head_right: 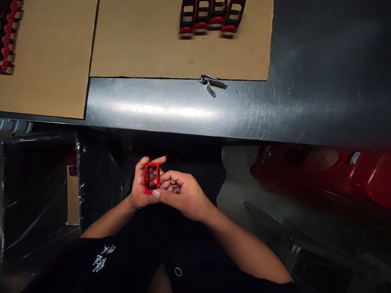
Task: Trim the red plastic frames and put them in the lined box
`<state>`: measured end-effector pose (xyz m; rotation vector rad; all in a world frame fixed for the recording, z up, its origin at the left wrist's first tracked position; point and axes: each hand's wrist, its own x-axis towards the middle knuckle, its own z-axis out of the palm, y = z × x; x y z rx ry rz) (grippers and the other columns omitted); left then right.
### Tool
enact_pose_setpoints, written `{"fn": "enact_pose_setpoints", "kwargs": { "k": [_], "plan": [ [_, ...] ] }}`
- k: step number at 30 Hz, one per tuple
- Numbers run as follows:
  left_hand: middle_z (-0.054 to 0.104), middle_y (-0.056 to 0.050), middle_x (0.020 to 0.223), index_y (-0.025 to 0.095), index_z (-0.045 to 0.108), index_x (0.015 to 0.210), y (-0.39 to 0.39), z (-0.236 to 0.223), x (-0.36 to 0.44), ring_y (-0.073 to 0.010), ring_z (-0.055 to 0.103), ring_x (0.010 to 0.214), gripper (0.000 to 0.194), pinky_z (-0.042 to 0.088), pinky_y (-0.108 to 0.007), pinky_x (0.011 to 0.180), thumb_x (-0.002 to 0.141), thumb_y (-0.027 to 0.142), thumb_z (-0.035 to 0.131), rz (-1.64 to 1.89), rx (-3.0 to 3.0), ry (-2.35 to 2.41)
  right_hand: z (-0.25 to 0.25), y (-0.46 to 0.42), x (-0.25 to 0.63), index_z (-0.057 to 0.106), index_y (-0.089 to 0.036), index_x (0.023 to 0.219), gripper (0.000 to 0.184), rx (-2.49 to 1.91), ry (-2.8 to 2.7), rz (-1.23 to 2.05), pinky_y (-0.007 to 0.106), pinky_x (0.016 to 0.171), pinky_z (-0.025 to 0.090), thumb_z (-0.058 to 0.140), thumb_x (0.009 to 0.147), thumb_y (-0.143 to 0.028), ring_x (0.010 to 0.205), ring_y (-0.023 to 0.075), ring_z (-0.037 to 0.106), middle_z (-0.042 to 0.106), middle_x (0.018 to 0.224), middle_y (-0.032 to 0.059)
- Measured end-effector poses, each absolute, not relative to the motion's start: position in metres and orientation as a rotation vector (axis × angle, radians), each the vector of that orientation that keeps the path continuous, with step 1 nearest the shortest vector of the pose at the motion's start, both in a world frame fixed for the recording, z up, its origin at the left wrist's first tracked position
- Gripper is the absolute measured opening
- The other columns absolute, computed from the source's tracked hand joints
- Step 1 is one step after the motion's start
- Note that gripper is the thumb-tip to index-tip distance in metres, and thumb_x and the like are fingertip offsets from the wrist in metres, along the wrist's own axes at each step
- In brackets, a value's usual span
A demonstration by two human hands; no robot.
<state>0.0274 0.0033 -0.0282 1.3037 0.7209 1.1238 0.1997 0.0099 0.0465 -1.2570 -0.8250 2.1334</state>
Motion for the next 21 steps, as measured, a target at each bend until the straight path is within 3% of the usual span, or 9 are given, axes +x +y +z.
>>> {"fn": "enact_pose_setpoints", "kwargs": {
  "k": [5,8,12,16,19,21],
  "plan": [
    [0.046,-0.020,0.157,0.037,0.021,0.157,0.005,-0.030,0.023,-0.0100,0.065,0.082,0.088,0.062,-0.027,0.072,0.089,0.041,0.077,1.160,1.293,0.657,0.043,0.005,0.200,0.074,-0.020,0.096,0.033,-1.303,-0.854,2.002,0.022,0.053,0.041,0.091,0.072,-0.035,0.056,0.0081,0.048,0.059,0.068,-0.0040],
    [0.050,-0.019,0.154,0.036,0.024,0.157,0.005,-0.030,0.020,-0.0121,0.069,0.087,0.090,0.062,-0.031,0.080,0.086,0.040,0.080,1.159,1.313,0.719,0.038,0.002,0.199,0.074,-0.021,0.097,0.031,-1.290,-0.841,1.950,0.022,0.052,0.044,0.089,0.074,-0.036,0.056,0.0088,0.051,0.060,0.065,-0.0038],
    [0.053,-0.019,0.151,0.035,0.026,0.157,0.002,-0.031,0.021,-0.0197,0.071,0.106,0.090,0.062,-0.035,0.089,0.085,0.040,0.081,1.152,1.347,0.786,0.036,0.003,0.194,0.074,-0.022,0.095,0.030,-1.280,-0.861,1.858,0.024,0.060,0.055,0.090,0.073,-0.033,0.066,0.0118,0.064,0.073,0.089,0.0024],
    [0.055,-0.019,0.149,0.033,0.027,0.157,0.001,-0.028,0.019,-0.0241,0.070,0.115,0.090,0.061,-0.036,0.093,0.084,0.035,0.081,1.182,1.390,0.866,0.035,0.005,0.192,0.074,-0.024,0.097,0.026,-1.224,-0.943,1.787,0.030,0.073,0.063,0.087,0.076,-0.031,0.087,0.0194,0.075,0.074,0.114,0.0071],
    [0.064,-0.018,0.138,0.025,0.044,0.149,0.007,-0.017,0.003,-0.0258,0.071,0.111,0.076,0.059,-0.038,0.094,0.083,0.041,0.078,1.108,1.472,0.951,0.036,0.007,0.197,0.076,-0.025,0.097,0.018,-1.280,-1.232,1.660,0.032,0.074,0.065,0.083,0.081,-0.029,0.091,0.0218,0.077,0.075,0.118,0.0082],
    [0.074,-0.013,0.114,0.019,0.063,0.127,0.013,-0.003,-0.016,-0.0224,0.073,0.094,0.054,0.059,-0.033,0.084,0.082,0.047,0.076,1.011,1.527,1.043,0.037,0.012,0.202,0.078,-0.027,0.098,0.014,-1.284,-1.554,1.538,0.033,0.080,0.065,0.080,0.084,-0.025,0.096,0.0230,0.077,0.076,0.117,0.0078]
  ]
}}
